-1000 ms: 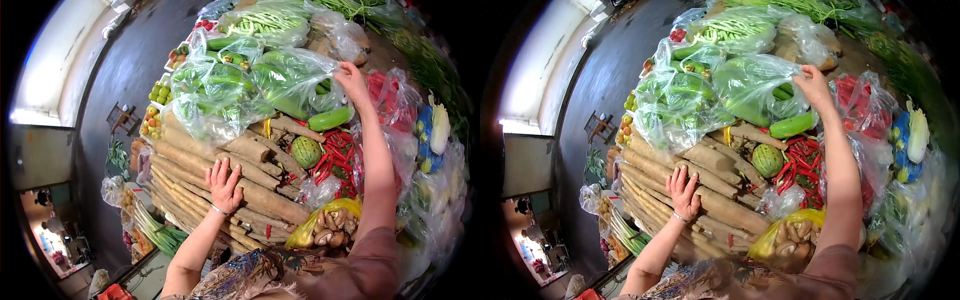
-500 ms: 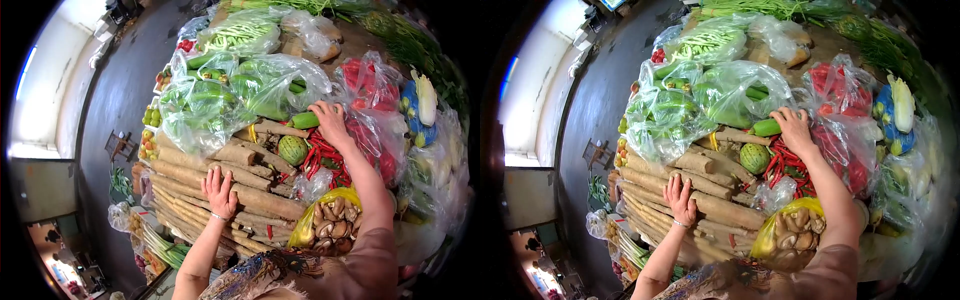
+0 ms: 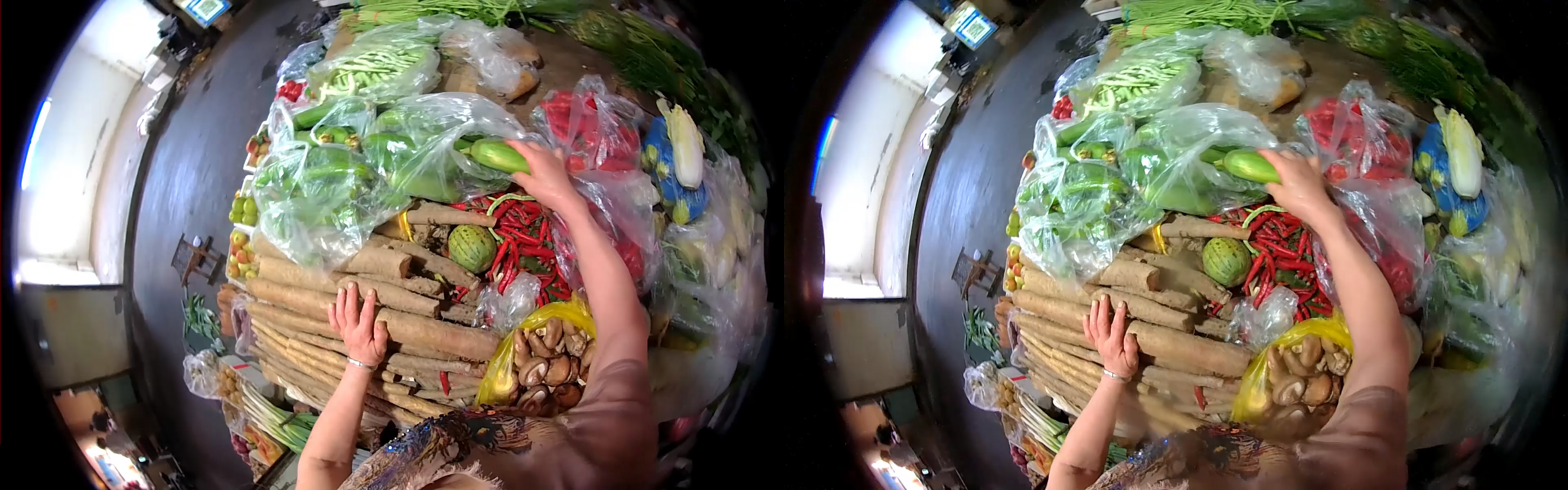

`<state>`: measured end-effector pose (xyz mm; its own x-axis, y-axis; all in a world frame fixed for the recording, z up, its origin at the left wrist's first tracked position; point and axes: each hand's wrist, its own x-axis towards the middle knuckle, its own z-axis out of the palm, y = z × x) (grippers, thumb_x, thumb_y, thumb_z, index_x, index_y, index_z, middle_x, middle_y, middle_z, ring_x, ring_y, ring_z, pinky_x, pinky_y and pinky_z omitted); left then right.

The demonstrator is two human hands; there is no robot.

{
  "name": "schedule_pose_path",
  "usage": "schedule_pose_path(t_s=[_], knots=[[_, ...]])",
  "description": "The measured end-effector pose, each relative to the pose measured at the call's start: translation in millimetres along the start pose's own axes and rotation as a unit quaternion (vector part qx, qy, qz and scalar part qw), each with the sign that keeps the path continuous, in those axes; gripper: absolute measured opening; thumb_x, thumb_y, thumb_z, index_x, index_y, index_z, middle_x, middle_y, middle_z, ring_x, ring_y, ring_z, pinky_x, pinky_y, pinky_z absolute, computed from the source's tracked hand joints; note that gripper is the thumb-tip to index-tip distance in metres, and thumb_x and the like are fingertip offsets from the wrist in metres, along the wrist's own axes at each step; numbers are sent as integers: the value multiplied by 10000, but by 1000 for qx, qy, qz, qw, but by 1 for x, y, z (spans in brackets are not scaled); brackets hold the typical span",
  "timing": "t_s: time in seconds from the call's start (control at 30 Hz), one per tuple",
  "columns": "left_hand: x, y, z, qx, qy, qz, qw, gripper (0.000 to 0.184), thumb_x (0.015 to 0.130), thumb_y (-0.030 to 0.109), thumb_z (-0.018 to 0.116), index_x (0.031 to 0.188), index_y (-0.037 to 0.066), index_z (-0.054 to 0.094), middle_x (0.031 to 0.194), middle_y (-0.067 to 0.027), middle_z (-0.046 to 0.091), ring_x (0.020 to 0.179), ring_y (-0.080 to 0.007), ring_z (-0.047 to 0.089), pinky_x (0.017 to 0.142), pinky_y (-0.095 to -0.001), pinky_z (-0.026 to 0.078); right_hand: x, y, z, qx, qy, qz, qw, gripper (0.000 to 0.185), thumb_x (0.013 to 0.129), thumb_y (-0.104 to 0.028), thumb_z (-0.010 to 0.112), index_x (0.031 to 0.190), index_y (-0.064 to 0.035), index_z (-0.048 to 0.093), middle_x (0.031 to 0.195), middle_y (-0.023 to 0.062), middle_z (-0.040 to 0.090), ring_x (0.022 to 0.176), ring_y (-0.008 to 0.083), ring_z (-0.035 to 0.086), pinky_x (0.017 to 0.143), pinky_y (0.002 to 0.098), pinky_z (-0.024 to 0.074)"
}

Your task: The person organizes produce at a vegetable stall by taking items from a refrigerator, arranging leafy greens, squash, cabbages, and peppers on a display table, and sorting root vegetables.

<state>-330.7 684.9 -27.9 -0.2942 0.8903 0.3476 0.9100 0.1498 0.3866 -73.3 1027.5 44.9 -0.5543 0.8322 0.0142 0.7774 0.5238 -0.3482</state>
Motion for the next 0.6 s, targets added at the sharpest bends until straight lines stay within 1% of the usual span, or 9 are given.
schedule_pose_path(t_s=[0.03, 0.1, 0.17, 0.3, 0.37, 0.4, 0.43, 0.53, 0.6], knots=[[-1, 1, 2, 0, -3, -3, 1000, 491, 946, 371, 364, 1297, 113, 589, 1441, -175, 436, 1347, -359, 361, 1141, -469, 135, 5, 0, 8, -8, 5, 8, 1000, 562, 775, -158, 683, 1314, -162, 524, 1088, 106, 615, 1054, 277, 564, 948, 414, 304], [-2, 1, 3, -10, -7, -8, 1000, 487, 950, 361, 358, 1300, 105, 581, 1451, -182, 423, 1351, -364, 353, 1140, -481, 129, 17, -11, 10, -17, -7, 10, 1000, 575, 774, -151, 687, 1324, -171, 520, 1078, 103, 627, 1063, 276, 558, 950, 424, 309], [-2, 0, 4, -1, -9, -4, 1000, 490, 957, 363, 350, 1308, 105, 574, 1455, -182, 418, 1357, -363, 348, 1142, -478, 126, 32, -26, 13, 2, 26, -62, 998, 557, 794, -164, 685, 1326, -182, 523, 1081, 98, 631, 1054, 265, 562, 950, 417, 311], [-3, -1, 5, 0, -9, 4, 1000, 501, 965, 367, 331, 1312, 93, 567, 1461, -186, 410, 1366, -366, 335, 1145, -478, 115, 74, -61, 35, 165, 42, -122, 978, 477, 887, -284, 641, 1345, -218, 526, 1155, 110, 612, 1143, 213, 505, 992, 400, 308], [-4, -1, 5, -1, -9, 5, 1000, 500, 965, 363, 331, 1313, 91, 565, 1461, -187, 409, 1366, -367, 335, 1145, -481, 114, 83, -77, 45, 79, -75, -46, 993, 469, 909, -328, 615, 1335, -150, 530, 1244, 148, 577, 1217, 282, 469, 1033, 463, 299], [-3, 0, 5, 0, -10, 4, 1000, 499, 964, 359, 331, 1315, 90, 563, 1461, -189, 408, 1366, -368, 334, 1145, -484, 113, 89, -69, 80, 35, -92, -53, 994, 484, 921, -340, 595, 1328, -86, 525, 1331, 174, 494, 1269, 334, 412, 1067, 496, 266], [-3, -1, 5, -1, -10, 7, 1000, 499, 964, 359, 331, 1315, 90, 563, 1461, -189, 408, 1366, -368, 334, 1145, -484, 113, 83, -70, 87, 89, -92, -27, 991, 495, 924, -329, 590, 1308, -25, 522, 1392, 188, 419, 1295, 357, 385, 1082, 537, 245], [-3, 0, 5, 0, -18, 0, 1000, 502, 967, 360, 333, 1327, 88, 551, 1469, -186, 397, 1369, -367, 329, 1141, -496, 109, 71, -63, 87, 148, -50, -34, 987, 473, 905, -279, 585, 1302, -30, 523, 1446, 187, 339, 1313, 357, 368, 1096, 532, 239], [-4, 1, 4, -2, -19, 1, 1000, 501, 969, 360, 331, 1329, 89, 549, 1470, -184, 396, 1370, -367, 327, 1141, -495, 108, 56, -57, 58, 133, -51, -30, 989, 410, 896, -238, 594, 1278, -91, 574, 1396, 166, 448, 1317, 303, 404, 1087, 462, 311]])
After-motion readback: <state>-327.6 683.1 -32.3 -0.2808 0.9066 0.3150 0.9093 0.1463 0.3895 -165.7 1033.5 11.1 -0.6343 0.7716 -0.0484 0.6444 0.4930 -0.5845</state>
